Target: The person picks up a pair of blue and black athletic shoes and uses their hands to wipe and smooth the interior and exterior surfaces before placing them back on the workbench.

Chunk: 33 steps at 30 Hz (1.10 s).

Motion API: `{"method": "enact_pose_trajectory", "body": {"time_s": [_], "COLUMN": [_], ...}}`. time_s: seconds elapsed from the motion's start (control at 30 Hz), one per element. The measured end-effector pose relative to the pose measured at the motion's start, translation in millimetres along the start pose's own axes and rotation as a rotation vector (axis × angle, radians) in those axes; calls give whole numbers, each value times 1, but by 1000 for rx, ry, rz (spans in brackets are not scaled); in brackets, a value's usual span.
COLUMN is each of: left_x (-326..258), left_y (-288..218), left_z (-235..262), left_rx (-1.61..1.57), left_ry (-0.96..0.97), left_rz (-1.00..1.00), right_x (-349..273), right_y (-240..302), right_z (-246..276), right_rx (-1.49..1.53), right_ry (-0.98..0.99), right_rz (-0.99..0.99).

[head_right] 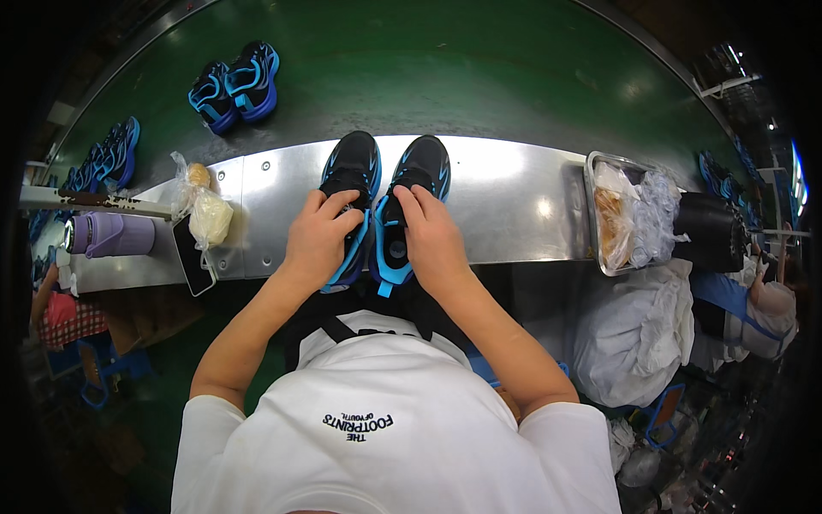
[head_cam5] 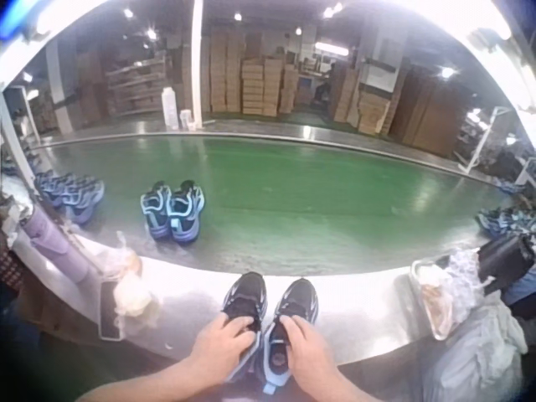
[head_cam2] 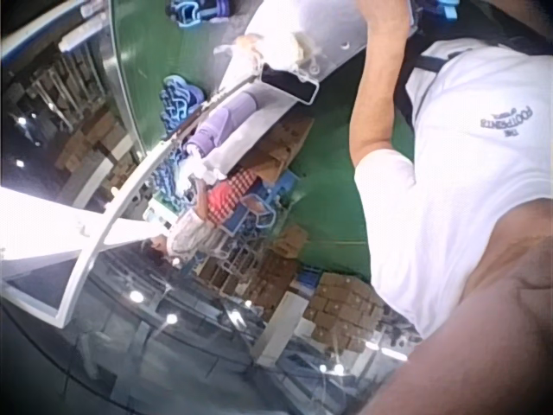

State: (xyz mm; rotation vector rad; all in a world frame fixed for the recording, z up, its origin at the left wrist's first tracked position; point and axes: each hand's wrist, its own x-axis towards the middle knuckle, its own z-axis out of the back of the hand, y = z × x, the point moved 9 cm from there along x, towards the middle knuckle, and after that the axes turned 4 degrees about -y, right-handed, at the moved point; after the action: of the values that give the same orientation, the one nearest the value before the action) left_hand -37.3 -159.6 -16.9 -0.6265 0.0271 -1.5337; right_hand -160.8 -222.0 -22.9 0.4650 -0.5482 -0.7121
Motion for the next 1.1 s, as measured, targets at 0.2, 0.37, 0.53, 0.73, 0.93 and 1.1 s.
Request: {"method": "enact_pose_trajectory", "body": {"time_s": [0.2, 0.37, 0.53, 0.73, 0.93, 1.1], "left_x": [-5, -4, -5, -13, -12, 14], "left_y": [1, 6, 7, 0, -4, 28], "left_z": [6, 10, 13, 9, 18, 22], "left_rx": [-44, -61, -49, 63, -12, -210], "left_ry": [-47, -193, -283, -188, -35, 168], "left_rz": [-18, -3, 59, 66, 105, 93], "right_x": [-18, 2, 16, -21, -15, 17], "right_y": [17, 20, 34, 3, 13, -12], "right_z": [-3, -12, -18, 0, 1, 15], "right_rx": [-215, -150, 26, -228, -280, 158], "right_ry": [-48, 56, -55, -14, 36, 207], "right_rz": [165, 62, 55, 230, 189, -80]}}
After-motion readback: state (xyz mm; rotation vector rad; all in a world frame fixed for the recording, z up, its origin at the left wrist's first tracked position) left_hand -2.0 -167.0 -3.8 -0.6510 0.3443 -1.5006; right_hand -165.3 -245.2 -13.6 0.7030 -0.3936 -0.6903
